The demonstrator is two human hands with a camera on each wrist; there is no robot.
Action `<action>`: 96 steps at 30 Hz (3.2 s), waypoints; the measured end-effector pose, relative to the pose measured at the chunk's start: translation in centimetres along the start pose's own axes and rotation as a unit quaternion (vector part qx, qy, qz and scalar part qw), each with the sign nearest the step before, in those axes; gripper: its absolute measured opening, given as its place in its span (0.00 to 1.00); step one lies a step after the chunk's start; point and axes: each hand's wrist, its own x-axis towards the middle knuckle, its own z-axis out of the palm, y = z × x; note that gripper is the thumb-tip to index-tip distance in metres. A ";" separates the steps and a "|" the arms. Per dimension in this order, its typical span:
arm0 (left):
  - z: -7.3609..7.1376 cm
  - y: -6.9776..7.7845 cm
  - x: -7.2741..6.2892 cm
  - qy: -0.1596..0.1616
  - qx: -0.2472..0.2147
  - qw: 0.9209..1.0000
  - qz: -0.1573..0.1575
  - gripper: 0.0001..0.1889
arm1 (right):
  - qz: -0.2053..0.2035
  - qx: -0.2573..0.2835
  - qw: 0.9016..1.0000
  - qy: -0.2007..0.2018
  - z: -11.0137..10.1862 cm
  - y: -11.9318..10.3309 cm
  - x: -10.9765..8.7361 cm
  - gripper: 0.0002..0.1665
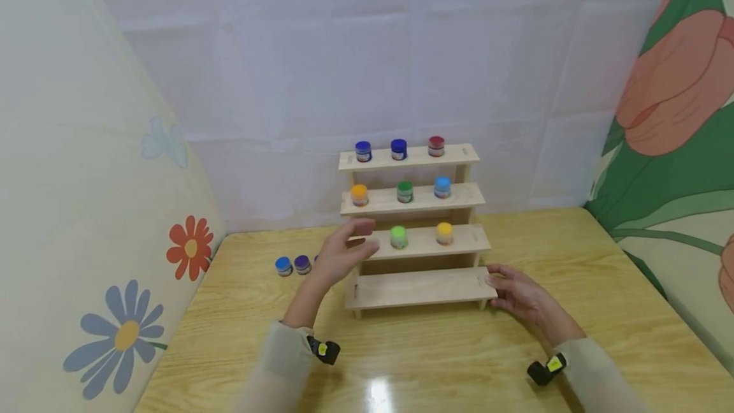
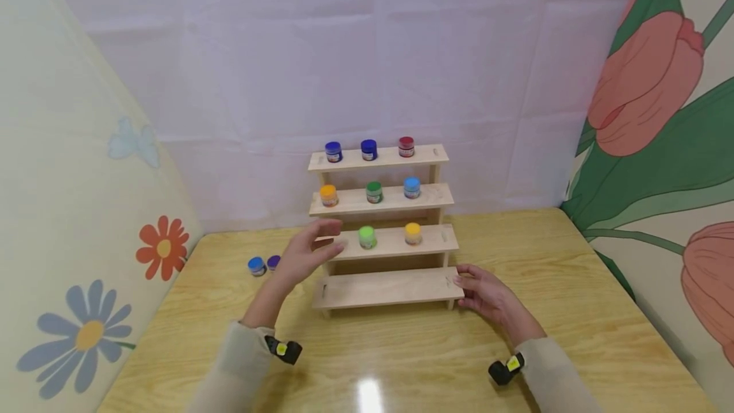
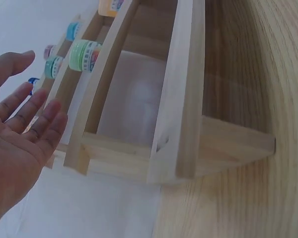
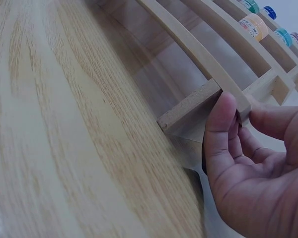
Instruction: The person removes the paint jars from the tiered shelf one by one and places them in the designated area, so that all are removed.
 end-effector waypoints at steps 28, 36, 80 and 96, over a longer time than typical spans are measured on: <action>2.8 0.3 3.2 -0.051 0.022 0.998 -0.026 0.29 | -0.010 0.008 1.000 -0.013 0.2 -0.2 -0.1 0.23; 3.1 0.3 3.6 -0.063 0.063 0.995 -0.044 0.28 | -0.011 0.011 1.000 -0.014 0.2 -0.1 -0.1 0.20; 1.5 1.6 1.0 -0.013 0.095 0.995 -0.023 0.20 | -0.001 0.004 1.000 -0.003 -0.1 0.0 0.1 0.19; -2.7 0.0 -3.0 0.008 0.102 0.994 -0.041 0.22 | -0.005 0.008 1.000 -0.011 0.0 0.0 0.1 0.21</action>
